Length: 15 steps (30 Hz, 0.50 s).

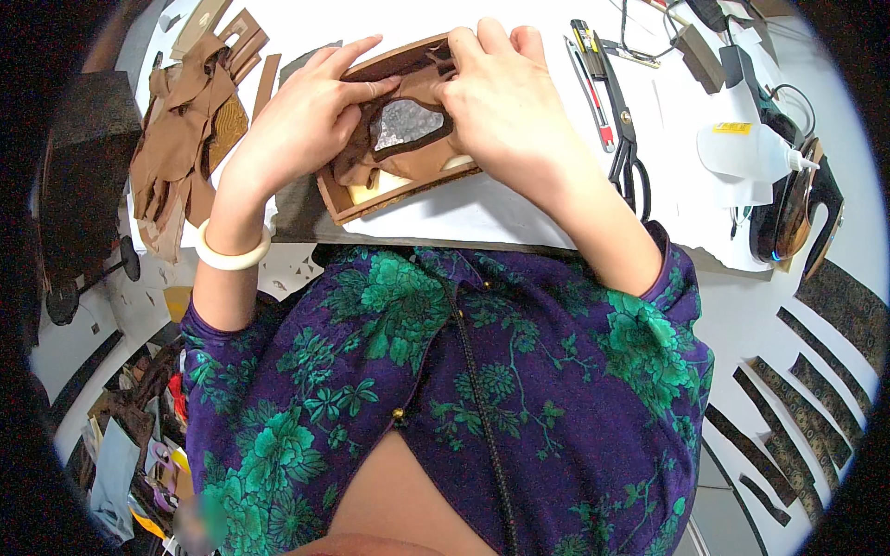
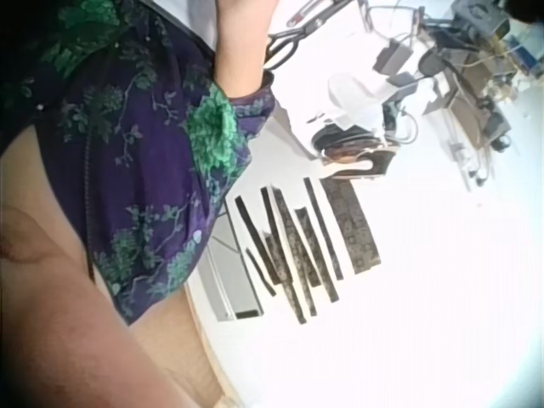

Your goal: The person arranges brown leather pieces inside a rectangular wooden box, folding and tucking them to fit the interior. They then use a yellow utility knife to trim excess leather along the box edges. The person continues to adjust and press the leather into place.

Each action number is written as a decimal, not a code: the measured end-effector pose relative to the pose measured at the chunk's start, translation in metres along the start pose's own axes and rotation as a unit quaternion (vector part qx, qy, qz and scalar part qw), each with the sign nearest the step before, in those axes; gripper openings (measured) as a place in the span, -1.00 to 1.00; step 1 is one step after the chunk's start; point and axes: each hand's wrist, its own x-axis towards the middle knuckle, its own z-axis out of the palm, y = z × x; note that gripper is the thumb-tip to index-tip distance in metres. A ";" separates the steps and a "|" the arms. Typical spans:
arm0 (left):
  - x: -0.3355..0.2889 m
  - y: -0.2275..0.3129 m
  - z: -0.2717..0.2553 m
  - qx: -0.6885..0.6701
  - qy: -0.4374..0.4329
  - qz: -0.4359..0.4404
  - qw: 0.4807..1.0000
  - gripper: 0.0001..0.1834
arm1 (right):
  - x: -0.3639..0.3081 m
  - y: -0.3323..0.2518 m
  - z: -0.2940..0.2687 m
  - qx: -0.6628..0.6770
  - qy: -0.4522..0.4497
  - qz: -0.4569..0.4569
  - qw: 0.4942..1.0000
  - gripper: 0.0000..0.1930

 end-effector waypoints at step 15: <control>0.012 -0.004 0.005 0.040 0.040 0.077 0.995 -0.39 | -0.009 -0.012 -0.011 -0.040 0.031 0.054 0.997 -0.64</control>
